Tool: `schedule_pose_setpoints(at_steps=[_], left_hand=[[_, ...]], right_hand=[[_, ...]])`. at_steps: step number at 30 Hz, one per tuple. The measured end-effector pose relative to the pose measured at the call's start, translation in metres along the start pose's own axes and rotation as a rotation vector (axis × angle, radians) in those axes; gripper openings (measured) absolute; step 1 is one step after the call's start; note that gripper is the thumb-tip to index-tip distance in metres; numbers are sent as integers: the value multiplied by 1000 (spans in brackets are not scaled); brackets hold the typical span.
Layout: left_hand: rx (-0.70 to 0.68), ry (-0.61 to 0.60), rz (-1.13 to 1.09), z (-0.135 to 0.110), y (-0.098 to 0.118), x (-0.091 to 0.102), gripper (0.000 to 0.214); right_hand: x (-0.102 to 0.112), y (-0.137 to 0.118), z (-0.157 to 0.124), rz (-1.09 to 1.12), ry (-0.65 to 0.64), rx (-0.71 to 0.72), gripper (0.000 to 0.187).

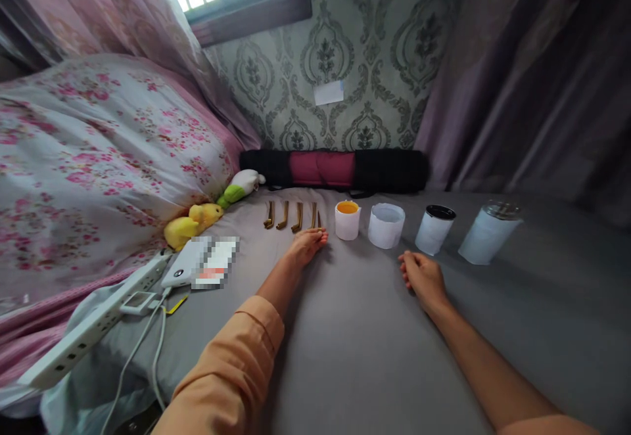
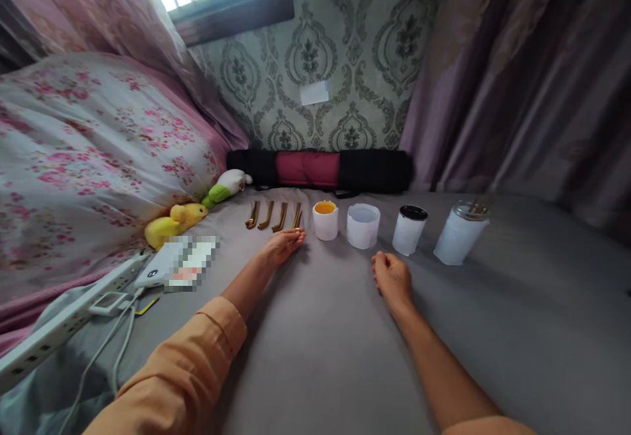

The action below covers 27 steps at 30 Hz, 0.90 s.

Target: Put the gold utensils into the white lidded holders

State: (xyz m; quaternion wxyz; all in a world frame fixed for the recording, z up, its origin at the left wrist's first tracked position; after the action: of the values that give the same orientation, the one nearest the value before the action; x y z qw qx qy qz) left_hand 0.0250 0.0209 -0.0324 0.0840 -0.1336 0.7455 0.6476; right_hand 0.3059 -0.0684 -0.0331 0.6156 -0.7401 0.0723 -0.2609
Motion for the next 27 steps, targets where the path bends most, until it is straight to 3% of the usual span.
schedule_pose_setpoints(at_steps=[11,16,21,27], left_hand=[[-149,-15,-262,-43,1,-19,12],[-227,-56,-274,-62,6,-28,19],[-268,-141,-279,-81,7,-42,27],[-247,-303,-162,-97,-7,-65,32]], right_hand=[[-2,2,-1,25,-38,-20,37],[-3,-1,-2,44,-61,5,37],[-5,-1,-4,79,-93,-22,36],[-7,-3,-6,136,-138,-56,31]])
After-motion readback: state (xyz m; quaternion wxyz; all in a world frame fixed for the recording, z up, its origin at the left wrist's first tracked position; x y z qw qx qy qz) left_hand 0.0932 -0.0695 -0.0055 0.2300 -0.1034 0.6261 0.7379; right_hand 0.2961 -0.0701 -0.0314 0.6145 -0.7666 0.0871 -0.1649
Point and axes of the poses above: each hand's wrist, its own z-axis towards the middle knuckle, its own x-axis out of the back of the hand, y = z × x, the point moved 9 cm from there along z, towards the middle knuckle, and after that the axes turned 8 degrees about -x, right-handed, at the moved point
